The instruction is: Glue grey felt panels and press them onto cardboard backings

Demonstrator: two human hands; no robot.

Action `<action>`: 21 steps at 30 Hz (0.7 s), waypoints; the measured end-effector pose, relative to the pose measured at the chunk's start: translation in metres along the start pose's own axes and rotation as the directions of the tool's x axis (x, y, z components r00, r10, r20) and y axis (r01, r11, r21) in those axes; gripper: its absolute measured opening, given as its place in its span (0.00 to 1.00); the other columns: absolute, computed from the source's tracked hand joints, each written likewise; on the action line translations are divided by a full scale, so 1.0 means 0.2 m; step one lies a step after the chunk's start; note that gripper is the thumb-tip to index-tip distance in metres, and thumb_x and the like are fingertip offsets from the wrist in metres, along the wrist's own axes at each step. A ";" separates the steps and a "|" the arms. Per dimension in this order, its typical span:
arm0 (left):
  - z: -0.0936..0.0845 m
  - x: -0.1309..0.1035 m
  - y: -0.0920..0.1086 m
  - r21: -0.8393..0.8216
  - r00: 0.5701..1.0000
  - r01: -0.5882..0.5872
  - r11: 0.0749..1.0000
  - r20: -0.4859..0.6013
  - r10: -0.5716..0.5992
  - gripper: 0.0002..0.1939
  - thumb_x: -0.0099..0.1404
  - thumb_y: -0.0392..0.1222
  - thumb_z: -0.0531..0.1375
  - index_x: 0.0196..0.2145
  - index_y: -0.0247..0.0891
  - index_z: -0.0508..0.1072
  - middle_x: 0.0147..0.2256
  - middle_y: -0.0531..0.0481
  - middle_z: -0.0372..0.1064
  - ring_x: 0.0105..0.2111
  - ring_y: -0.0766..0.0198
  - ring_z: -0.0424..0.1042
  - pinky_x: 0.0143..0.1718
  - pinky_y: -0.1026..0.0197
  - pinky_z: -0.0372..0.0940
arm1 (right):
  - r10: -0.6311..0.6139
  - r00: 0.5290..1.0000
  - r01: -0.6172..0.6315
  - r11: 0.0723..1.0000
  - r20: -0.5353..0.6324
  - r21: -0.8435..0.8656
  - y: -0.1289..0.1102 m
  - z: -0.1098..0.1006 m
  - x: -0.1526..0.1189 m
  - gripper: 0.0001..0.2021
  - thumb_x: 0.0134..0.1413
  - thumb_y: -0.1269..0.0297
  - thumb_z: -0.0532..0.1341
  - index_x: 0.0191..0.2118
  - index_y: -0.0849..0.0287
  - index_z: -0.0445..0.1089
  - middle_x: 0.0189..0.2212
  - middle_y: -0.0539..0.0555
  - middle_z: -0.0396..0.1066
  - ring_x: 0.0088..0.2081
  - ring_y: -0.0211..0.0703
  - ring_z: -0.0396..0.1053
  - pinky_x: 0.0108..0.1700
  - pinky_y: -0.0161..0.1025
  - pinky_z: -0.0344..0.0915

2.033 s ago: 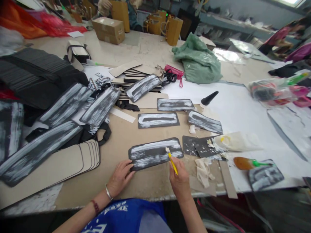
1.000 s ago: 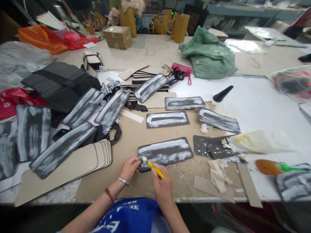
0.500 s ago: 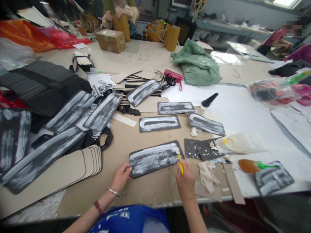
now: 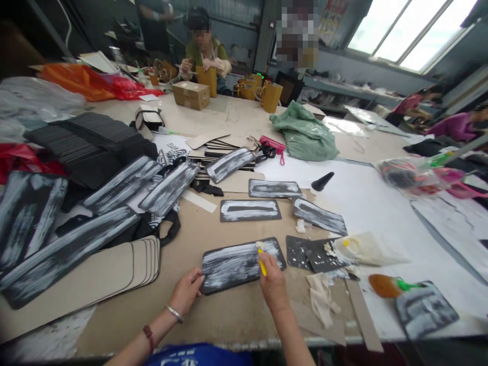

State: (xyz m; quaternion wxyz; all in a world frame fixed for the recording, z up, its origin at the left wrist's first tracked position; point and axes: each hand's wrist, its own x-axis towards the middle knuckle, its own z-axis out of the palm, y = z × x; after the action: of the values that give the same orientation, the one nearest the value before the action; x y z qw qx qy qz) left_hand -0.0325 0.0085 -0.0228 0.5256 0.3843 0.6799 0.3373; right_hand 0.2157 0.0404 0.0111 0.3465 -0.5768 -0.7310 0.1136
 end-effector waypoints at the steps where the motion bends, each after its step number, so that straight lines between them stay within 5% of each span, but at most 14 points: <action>1: 0.00 0.00 0.00 -0.011 1.000 0.002 1.000 0.002 -0.002 0.07 0.49 0.44 0.53 0.23 0.38 0.65 0.17 0.58 0.60 0.14 0.69 0.60 0.18 0.65 0.57 | -0.014 1.000 0.014 0.998 0.010 0.058 -0.06 0.01 -0.02 0.12 0.56 0.65 0.51 0.43 0.55 0.68 0.39 0.56 0.70 0.42 0.43 0.68 0.45 0.43 0.67; 4: 0.01 0.01 0.00 -0.037 1.000 0.007 0.999 0.005 -0.007 0.04 0.49 0.40 0.53 0.23 0.37 0.65 0.17 0.58 0.59 0.14 0.70 0.60 0.17 0.66 0.57 | 0.013 1.000 -0.019 0.973 0.029 0.230 -0.27 0.04 -0.07 0.11 0.55 0.65 0.54 0.42 0.55 0.69 0.38 0.55 0.71 0.42 0.43 0.68 0.46 0.43 0.66; 8: 0.01 0.02 -0.02 -0.054 1.000 0.021 0.998 -0.004 -0.021 0.03 0.50 0.36 0.53 0.22 0.37 0.66 0.16 0.59 0.58 0.14 0.71 0.59 0.17 0.68 0.57 | 0.285 0.951 -0.307 0.829 0.120 0.467 -0.44 0.17 -0.09 0.12 0.53 0.59 0.56 0.40 0.58 0.70 0.38 0.56 0.72 0.40 0.45 0.70 0.44 0.45 0.67; 11: 0.02 0.02 -0.02 -0.045 1.000 0.015 0.999 -0.016 -0.016 0.04 0.51 0.34 0.53 0.22 0.36 0.66 0.16 0.59 0.57 0.14 0.71 0.59 0.17 0.68 0.56 | 0.448 0.873 -0.470 0.663 0.194 0.583 -0.43 0.28 -0.06 0.16 0.50 0.53 0.57 0.38 0.61 0.69 0.36 0.58 0.72 0.37 0.47 0.71 0.40 0.46 0.69; 16: 0.01 0.01 -0.01 -0.028 1.000 0.007 1.000 0.003 -0.007 0.05 0.52 0.33 0.51 0.22 0.36 0.65 0.17 0.59 0.57 0.15 0.71 0.59 0.17 0.68 0.55 | 0.585 0.807 -0.517 0.636 0.078 0.573 -0.37 0.22 -0.04 0.19 0.45 0.51 0.60 0.38 0.62 0.69 0.37 0.59 0.72 0.37 0.49 0.71 0.43 0.48 0.68; 21: 0.00 0.02 -0.02 -0.014 0.998 0.046 0.999 0.048 -0.045 0.06 0.52 0.31 0.50 0.22 0.37 0.63 0.17 0.60 0.57 0.15 0.72 0.61 0.16 0.69 0.55 | 0.609 0.730 -0.655 0.495 0.309 0.571 -0.49 0.18 -0.17 0.21 0.43 0.49 0.61 0.37 0.63 0.70 0.35 0.59 0.73 0.35 0.50 0.72 0.39 0.47 0.70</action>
State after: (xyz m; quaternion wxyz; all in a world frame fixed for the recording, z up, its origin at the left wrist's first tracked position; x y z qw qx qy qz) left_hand -0.0345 0.0101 -0.0280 0.5519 0.3728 0.6732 0.3212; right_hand 0.1213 -0.0138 0.0275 0.4325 -0.6425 -0.3930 0.4957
